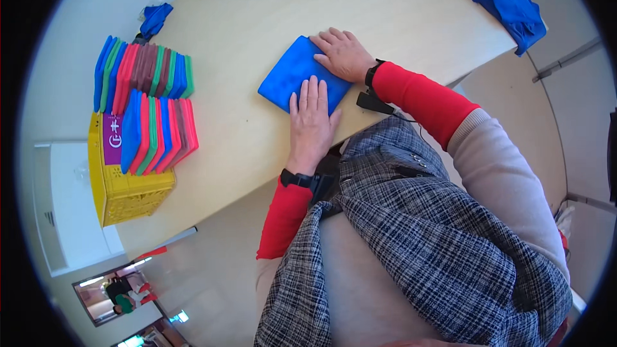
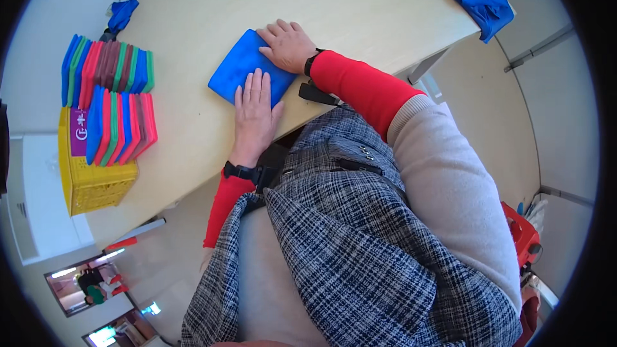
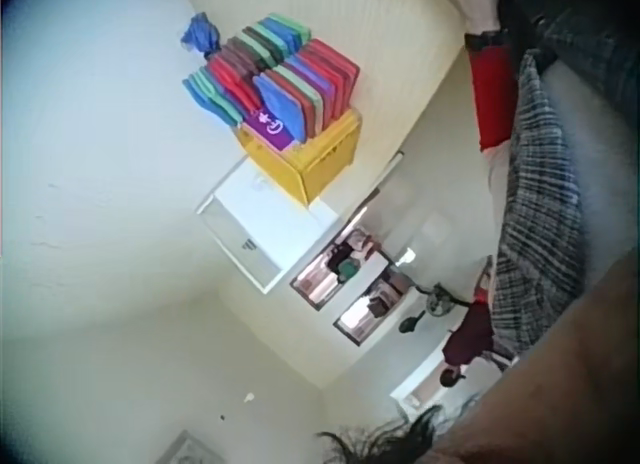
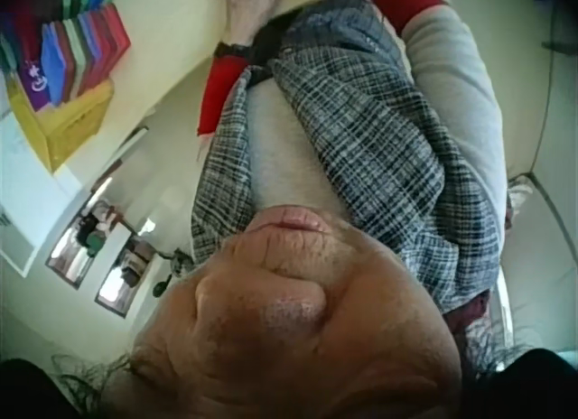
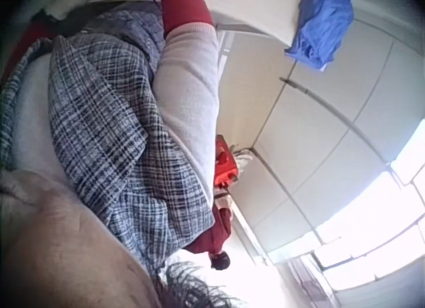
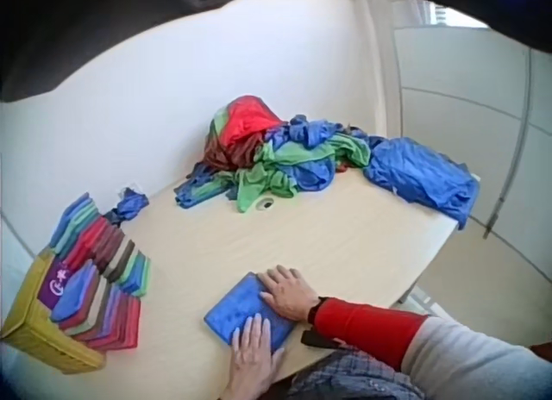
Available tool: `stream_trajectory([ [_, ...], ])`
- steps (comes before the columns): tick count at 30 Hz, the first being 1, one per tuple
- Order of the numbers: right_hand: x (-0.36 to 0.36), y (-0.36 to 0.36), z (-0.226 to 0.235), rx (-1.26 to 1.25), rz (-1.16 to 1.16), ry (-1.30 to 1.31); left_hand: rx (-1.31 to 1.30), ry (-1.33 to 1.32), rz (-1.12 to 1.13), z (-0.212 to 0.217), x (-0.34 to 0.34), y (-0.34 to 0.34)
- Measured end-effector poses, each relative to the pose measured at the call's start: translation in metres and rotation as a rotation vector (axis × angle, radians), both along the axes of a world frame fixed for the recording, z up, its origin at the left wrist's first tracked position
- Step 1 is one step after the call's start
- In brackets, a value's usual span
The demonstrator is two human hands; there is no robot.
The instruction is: Fold multiple pieces of colored fabric neatly and stack them on a table.
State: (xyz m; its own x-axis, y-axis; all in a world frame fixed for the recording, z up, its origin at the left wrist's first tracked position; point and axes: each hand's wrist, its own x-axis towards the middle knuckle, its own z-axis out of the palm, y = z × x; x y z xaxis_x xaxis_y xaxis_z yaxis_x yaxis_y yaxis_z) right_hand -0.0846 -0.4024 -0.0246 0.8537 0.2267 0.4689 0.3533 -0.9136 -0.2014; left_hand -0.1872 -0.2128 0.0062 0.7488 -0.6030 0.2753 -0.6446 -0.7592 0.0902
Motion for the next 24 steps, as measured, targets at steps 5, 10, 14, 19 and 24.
stream_trajectory([
  [5,0.001,0.004,0.013,0.038,0.052,0.101,-0.034,0.019,0.065,0.002,-0.009,0.017],
  [10,0.003,0.005,0.021,-0.073,0.132,-0.056,-0.166,-0.067,0.072,-0.005,-0.02,0.024],
  [14,-0.024,0.051,0.038,0.07,0.417,0.071,-0.143,-0.089,0.133,-0.009,-0.023,0.028],
  [19,-0.027,0.078,0.016,0.037,0.547,0.127,-0.147,-0.075,0.223,-0.024,-0.013,0.029],
  [24,-0.021,0.052,0.02,-0.186,0.364,0.146,-0.175,-0.103,0.186,-0.022,-0.026,0.025],
])
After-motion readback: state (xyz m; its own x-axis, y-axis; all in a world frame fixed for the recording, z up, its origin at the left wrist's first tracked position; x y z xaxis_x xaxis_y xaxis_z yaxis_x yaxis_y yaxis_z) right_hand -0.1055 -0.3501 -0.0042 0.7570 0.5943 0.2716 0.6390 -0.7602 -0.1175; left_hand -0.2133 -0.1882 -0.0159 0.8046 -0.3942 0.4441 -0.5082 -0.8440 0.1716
